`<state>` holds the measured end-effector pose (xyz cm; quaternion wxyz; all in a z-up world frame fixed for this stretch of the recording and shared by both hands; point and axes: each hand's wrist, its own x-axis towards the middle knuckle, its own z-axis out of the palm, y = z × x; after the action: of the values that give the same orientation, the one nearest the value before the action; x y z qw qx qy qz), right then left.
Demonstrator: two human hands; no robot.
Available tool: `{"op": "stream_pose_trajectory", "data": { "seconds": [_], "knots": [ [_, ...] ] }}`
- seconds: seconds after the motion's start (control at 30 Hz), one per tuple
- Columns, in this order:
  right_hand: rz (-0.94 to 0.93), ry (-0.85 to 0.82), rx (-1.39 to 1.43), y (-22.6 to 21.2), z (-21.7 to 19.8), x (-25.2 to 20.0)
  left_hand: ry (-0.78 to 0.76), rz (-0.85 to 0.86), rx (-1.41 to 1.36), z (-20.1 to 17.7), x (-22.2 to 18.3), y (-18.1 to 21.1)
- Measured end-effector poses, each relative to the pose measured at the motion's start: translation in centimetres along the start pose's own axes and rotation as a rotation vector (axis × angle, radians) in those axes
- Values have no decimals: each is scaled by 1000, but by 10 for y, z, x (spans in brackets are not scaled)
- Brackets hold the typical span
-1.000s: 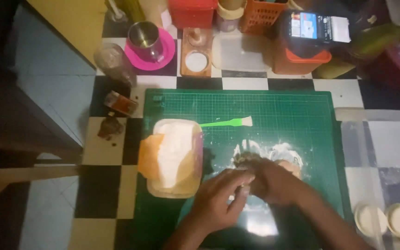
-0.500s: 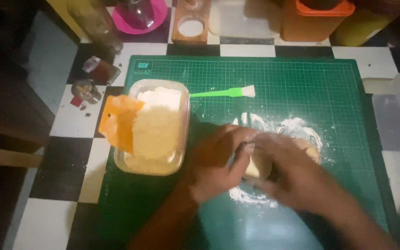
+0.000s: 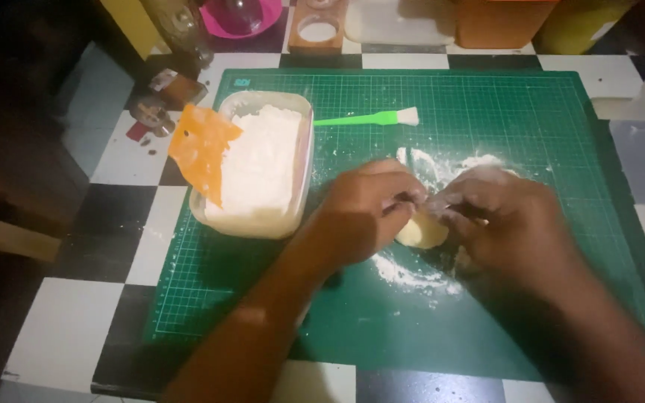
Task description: Shaping dough balls and placing them into individual round molds on a checkered work surface.
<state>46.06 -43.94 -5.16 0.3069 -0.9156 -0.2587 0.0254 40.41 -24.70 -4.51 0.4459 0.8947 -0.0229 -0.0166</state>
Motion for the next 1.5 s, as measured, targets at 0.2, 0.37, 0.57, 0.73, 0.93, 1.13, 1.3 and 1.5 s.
{"op": "stream_pose_trajectory", "data": {
  "seconds": [0.2, 0.37, 0.57, 0.73, 0.93, 1.13, 1.3, 1.5],
  "knots": [
    [-104, 45, 105, 5, -4, 1, -43, -147, -34, -9, -1, 14],
    [-185, 139, -222, 39, -30, 9, 181, 437, 8, 5, 3, -17],
    [495, -291, -457, 18, -35, 27, 390, 623, 27, 3, 0, -16],
    [354, -115, -267, 29, -24, 28, 495, 684, 83, 1, -2, -12],
    [278, -233, -106, -36, -10, 11, 532, 722, 101, -1, -4, -11],
    [685, -195, 305, -109, -19, 3, 527, 715, 109, 3, -4, -10],
    [690, -227, 304, -111, -21, 1, 524, 679, 106, 3, -6, -8],
    [737, -193, 315, -116, -24, 4, 517, 708, 102, 3, -4, -10]
  ]
}}
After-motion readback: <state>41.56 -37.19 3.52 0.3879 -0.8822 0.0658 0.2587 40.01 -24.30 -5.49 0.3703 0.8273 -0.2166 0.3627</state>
